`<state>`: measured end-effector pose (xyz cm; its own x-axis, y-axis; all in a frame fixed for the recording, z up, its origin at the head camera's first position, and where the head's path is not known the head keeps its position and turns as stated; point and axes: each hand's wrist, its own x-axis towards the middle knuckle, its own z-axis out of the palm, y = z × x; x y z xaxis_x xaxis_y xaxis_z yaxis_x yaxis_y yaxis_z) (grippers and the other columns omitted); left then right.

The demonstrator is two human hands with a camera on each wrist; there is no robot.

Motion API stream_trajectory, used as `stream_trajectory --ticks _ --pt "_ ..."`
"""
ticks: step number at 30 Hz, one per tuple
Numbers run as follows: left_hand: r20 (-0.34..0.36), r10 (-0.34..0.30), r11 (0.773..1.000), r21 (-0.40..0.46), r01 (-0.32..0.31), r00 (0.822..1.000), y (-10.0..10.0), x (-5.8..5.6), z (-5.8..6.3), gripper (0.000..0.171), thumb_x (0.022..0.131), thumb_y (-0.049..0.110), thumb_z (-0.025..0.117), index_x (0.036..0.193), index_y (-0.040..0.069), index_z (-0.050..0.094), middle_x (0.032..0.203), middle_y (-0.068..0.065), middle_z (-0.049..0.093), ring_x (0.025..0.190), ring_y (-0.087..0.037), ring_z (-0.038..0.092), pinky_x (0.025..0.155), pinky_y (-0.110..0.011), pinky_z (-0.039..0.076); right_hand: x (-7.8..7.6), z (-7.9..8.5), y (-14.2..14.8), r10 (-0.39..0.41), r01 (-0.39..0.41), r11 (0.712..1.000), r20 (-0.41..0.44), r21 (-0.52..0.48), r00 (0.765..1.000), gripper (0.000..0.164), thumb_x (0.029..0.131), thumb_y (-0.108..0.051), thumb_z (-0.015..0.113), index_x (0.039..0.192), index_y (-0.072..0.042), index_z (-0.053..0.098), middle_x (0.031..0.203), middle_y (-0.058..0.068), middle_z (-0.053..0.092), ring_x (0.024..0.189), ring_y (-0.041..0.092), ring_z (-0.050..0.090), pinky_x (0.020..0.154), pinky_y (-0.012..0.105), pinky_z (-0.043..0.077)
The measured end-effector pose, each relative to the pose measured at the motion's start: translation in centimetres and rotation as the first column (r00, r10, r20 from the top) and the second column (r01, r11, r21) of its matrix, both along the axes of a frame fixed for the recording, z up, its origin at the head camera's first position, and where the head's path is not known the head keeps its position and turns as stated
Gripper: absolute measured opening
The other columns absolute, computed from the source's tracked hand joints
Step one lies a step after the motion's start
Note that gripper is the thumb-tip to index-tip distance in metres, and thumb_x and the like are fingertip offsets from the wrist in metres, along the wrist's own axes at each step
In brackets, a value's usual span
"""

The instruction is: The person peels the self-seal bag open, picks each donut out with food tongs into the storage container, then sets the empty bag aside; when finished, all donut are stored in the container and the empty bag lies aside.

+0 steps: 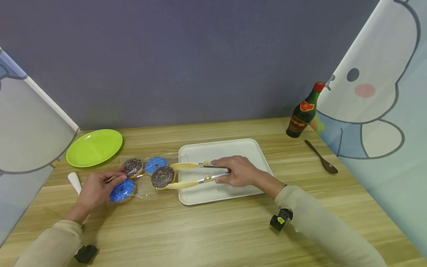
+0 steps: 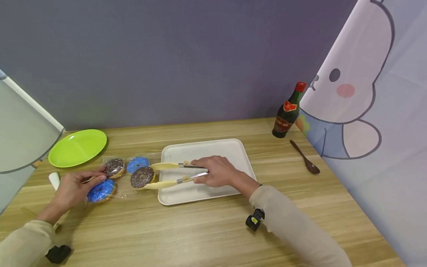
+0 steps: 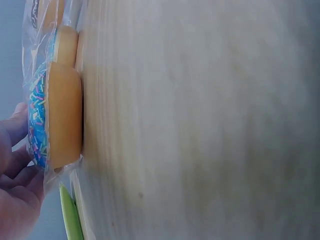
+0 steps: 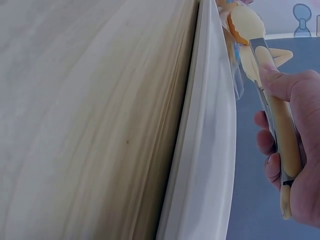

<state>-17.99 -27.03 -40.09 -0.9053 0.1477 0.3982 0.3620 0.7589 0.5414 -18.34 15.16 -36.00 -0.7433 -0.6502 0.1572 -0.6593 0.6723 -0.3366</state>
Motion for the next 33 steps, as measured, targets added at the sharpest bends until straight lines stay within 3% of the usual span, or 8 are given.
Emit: stream_trajectory --ticks 7,12,20,26,33 --pt "-0.028 -0.017 1.0 0.003 0.018 0.999 -0.1 -0.2 -0.1 0.007 0.073 0.018 0.066 0.077 0.012 0.068 0.094 -0.007 0.062 0.089 0.0 0.05 0.066 -0.002 0.034 0.3 -0.1 1.8 -0.031 0.031 0.999 -0.022 0.004 0.999 0.054 0.072 -0.049 0.057 0.119 -0.025 0.048 0.113 -0.014 0.049 0.055 -0.001 0.043 0.049 0.02 0.036" --pt "-0.019 -0.022 1.0 0.009 0.022 1.0 -0.1 -0.3 0.0 0.007 0.073 0.018 0.066 0.077 0.012 0.068 0.094 -0.007 0.062 0.086 0.015 0.042 0.064 -0.002 0.035 0.5 -0.2 3.5 -0.039 0.037 0.999 -0.051 -0.039 0.998 0.054 0.072 -0.049 0.059 0.118 -0.024 0.05 0.101 -0.014 0.054 0.047 0.0 0.037 0.043 0.02 0.031" --pt "-0.009 0.005 1.0 -0.016 -0.006 1.0 0.0 -0.1 0.0 0.009 0.073 0.022 0.066 0.077 0.013 0.068 0.094 -0.005 0.062 0.089 -0.005 0.051 0.066 -0.002 0.032 0.4 -0.3 6.6 -0.052 0.045 0.993 -0.062 -0.111 0.997 0.054 0.072 -0.046 0.06 0.118 -0.02 0.05 0.097 -0.01 0.056 0.047 0.002 0.037 0.041 0.021 0.031" --pt "-0.005 0.012 1.0 -0.02 -0.012 1.0 -0.2 0.0 -0.1 0.011 0.073 0.023 0.065 0.077 0.013 0.068 0.093 -0.004 0.062 0.088 0.007 0.045 0.066 -0.001 0.032 -0.1 -0.4 8.0 -0.132 0.122 0.983 -0.068 -0.139 0.989 0.053 0.071 -0.047 0.061 0.117 -0.022 0.051 0.068 -0.015 0.05 0.046 0.003 0.037 0.039 0.022 0.031" --pt "0.003 0.005 1.0 -0.008 -0.005 1.0 -0.1 -0.1 -0.2 0.011 0.073 0.022 0.065 0.077 0.012 0.069 0.094 -0.007 0.062 0.09 -0.007 0.051 0.065 -0.002 0.033 -0.8 -1.2 8.4 -0.183 0.169 0.977 -0.114 -0.129 0.976 0.054 0.071 -0.046 0.061 0.115 -0.017 0.053 0.065 -0.011 0.05 0.046 0.004 0.038 0.04 0.023 0.031"
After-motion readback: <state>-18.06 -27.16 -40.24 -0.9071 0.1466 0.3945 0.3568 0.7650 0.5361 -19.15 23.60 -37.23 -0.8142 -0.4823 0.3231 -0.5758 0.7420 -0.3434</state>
